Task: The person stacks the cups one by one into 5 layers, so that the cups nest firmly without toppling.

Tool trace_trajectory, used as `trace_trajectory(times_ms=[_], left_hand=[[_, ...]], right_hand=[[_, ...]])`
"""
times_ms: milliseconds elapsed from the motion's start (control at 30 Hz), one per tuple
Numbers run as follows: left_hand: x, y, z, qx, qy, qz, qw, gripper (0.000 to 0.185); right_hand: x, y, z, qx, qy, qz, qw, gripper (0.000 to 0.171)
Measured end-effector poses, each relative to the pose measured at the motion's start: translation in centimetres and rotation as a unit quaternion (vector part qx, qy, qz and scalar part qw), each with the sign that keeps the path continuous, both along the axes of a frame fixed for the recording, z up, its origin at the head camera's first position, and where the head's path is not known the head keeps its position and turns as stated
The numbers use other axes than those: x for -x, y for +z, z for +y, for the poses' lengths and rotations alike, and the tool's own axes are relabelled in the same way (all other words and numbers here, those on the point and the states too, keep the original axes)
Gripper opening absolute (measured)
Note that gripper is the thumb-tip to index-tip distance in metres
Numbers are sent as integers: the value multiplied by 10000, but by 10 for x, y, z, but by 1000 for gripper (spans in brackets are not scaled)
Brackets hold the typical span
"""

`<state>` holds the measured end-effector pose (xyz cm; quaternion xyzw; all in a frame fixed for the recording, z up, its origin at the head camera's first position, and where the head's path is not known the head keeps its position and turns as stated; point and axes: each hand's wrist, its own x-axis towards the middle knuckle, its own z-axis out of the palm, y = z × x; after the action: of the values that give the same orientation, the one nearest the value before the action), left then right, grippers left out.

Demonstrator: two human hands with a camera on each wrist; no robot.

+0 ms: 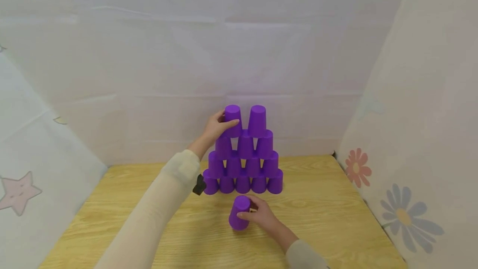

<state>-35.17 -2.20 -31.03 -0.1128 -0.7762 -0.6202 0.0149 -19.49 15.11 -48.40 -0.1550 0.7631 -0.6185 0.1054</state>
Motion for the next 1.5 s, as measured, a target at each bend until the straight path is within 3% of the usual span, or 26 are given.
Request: trace_trajectory(times_ms=[367,533,800,1233,1500], left_hand=[[0,1,-6,107,-159,-33,9998,69],[0,0,-10,57,-262,-35,9996,73],[-4,-2,-21,56,-344,-111,9993,75],[-10,-20,-49,27,-372,-359,9987,74],[-20,-32,-61,139,-455,-616,9970,77]], right_hand=[[2,19,9,56,244,341,9991,51],[2,31,16,49,567,173,9982,50],[7,54,22,-176,574,194,9980,53],[16,91,31,-132,945,450,9944,54],[22,120,37,-336,768,500,9952,54]])
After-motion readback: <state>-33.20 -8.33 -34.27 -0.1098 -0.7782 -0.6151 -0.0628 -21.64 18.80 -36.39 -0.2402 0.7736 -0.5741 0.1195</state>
